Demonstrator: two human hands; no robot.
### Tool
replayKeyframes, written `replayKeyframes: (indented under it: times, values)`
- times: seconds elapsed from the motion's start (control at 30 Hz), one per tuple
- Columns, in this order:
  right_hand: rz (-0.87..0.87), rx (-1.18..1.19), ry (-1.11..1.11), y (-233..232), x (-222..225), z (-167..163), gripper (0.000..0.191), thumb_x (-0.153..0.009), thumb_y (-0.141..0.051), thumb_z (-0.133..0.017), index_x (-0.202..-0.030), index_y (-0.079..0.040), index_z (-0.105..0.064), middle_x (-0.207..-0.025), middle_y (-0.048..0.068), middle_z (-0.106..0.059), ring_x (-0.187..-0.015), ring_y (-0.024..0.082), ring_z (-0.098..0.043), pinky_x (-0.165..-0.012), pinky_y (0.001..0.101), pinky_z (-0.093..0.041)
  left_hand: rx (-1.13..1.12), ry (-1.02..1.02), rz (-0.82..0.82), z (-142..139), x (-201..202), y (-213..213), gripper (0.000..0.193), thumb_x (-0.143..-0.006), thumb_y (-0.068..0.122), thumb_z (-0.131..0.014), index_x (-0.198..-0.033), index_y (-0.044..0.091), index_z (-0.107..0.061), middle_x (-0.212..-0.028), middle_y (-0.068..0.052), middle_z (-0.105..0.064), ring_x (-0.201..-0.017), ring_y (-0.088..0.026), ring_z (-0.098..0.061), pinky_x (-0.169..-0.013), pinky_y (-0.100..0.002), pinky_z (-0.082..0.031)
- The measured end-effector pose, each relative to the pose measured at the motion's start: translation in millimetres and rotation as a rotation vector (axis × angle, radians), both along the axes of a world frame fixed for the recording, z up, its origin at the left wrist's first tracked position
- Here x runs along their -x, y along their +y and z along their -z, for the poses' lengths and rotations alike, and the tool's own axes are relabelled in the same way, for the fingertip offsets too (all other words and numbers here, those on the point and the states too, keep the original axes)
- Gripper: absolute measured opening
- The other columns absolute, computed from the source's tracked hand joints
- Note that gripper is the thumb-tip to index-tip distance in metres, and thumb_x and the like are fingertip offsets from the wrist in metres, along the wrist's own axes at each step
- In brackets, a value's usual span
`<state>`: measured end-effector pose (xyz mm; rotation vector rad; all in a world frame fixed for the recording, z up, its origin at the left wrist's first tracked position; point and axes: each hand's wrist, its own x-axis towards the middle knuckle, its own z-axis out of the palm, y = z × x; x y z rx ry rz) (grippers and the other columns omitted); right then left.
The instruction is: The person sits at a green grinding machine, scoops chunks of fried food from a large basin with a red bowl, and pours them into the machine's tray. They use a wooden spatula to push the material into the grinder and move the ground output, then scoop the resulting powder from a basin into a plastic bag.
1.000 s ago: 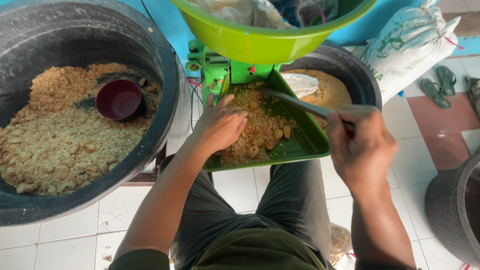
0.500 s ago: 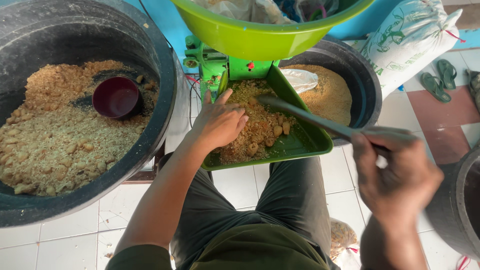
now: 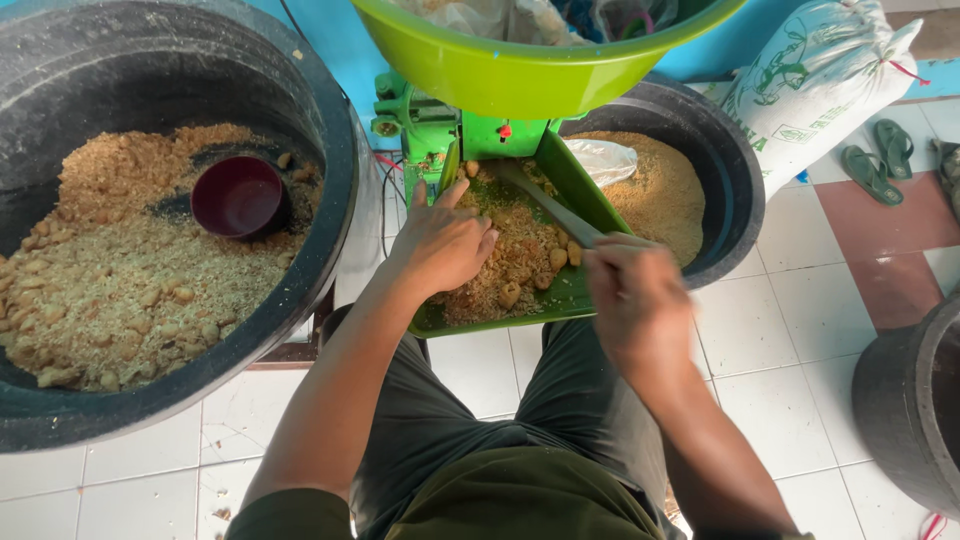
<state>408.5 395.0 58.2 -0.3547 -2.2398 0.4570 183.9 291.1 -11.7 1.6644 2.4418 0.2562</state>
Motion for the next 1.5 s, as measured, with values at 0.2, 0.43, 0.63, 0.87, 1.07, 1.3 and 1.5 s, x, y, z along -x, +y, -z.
replayKeyframes:
  times: [0.2,0.43,0.63,0.87,1.07,1.3,1.5]
  values:
    - [0.035,0.056,0.056,-7.8,-12.7,-2.2,0.014,-0.101,0.001,-0.075,-0.106,-0.001,-0.063,-0.112,0.015,-0.074,-0.084,0.016,-0.073,-0.069,0.0277,-0.06,0.058,0.033,0.008,-1.1,0.8,0.0,0.043,-0.102,0.029,-0.051,-0.077,0.005,-0.076,-0.096,-0.012,-0.074,-0.142,-0.033,-0.046,-0.116,-0.073,-0.02]
    - [-0.07,0.054,0.05,-8.4,-4.9,18.0,0.015,-0.098,0.0,-0.076,-0.107,-0.001,-0.064,-0.112,0.016,-0.073,-0.092,0.019,-0.075,-0.073,0.0277,-0.063,-0.116,0.004,-0.046,1.4,-3.7,-2.5,0.03,-0.096,0.026,-0.058,-0.081,0.006,-0.075,-0.092,-0.01,-0.074,-0.122,-0.028,-0.061,-0.113,-0.072,-0.028]
    - [0.047,-0.086,0.024,15.8,0.2,23.0,0.015,-0.1,-0.004,-0.08,-0.107,-0.005,-0.067,-0.108,0.01,-0.075,-0.084,0.018,-0.071,-0.071,0.0322,-0.059,-0.179,0.016,-0.017,-4.6,-5.4,-5.5,0.026,-0.094,0.026,-0.06,-0.083,0.011,-0.077,-0.099,-0.005,-0.075,-0.125,-0.028,-0.059,-0.111,-0.076,-0.023]
    - [0.227,0.245,-0.178,45.4,-135.0,-52.3,0.014,-0.109,-0.006,-0.081,-0.113,-0.003,-0.068,-0.102,0.008,-0.075,-0.087,0.015,-0.075,-0.076,0.0268,-0.06,-0.271,-0.069,0.138,-9.5,-7.8,-11.1,0.024,-0.091,0.035,-0.063,-0.098,0.02,-0.081,-0.115,0.002,-0.076,-0.132,-0.029,-0.054,-0.114,-0.076,-0.013]
    - [0.133,0.042,-0.306,41.7,-122.8,-69.6,0.017,-0.104,-0.005,-0.083,-0.113,-0.004,-0.068,-0.102,0.011,-0.075,-0.089,0.016,-0.075,-0.078,0.0275,-0.06,-0.12,0.001,0.139,-8.6,-7.3,-8.8,0.028,-0.091,0.037,-0.061,-0.106,0.022,-0.08,-0.115,0.001,-0.075,-0.134,-0.028,-0.053,-0.115,-0.076,-0.011]
    - [0.027,-0.022,-0.031,25.7,-70.1,-23.6,0.018,-0.105,-0.002,-0.079,-0.113,-0.001,-0.063,-0.107,0.013,-0.074,-0.087,0.016,-0.075,-0.078,0.0266,-0.062,-0.156,0.009,0.106,0.8,-4.7,-9.2,0.031,-0.092,0.036,-0.061,-0.11,0.019,-0.079,-0.117,-0.002,-0.075,-0.134,-0.028,-0.054,-0.117,-0.071,-0.015]
    - [-0.049,-0.007,-0.002,14.6,-45.5,-23.0,0.015,-0.106,-0.002,-0.074,-0.109,0.001,-0.059,-0.108,0.015,-0.074,-0.084,0.017,-0.073,-0.071,0.0274,-0.061,-0.18,-0.003,0.086,6.3,-0.9,-12.3,0.024,-0.094,0.033,-0.063,-0.101,0.018,-0.08,-0.107,0.001,-0.077,-0.13,-0.027,-0.057,-0.119,-0.07,-0.02]
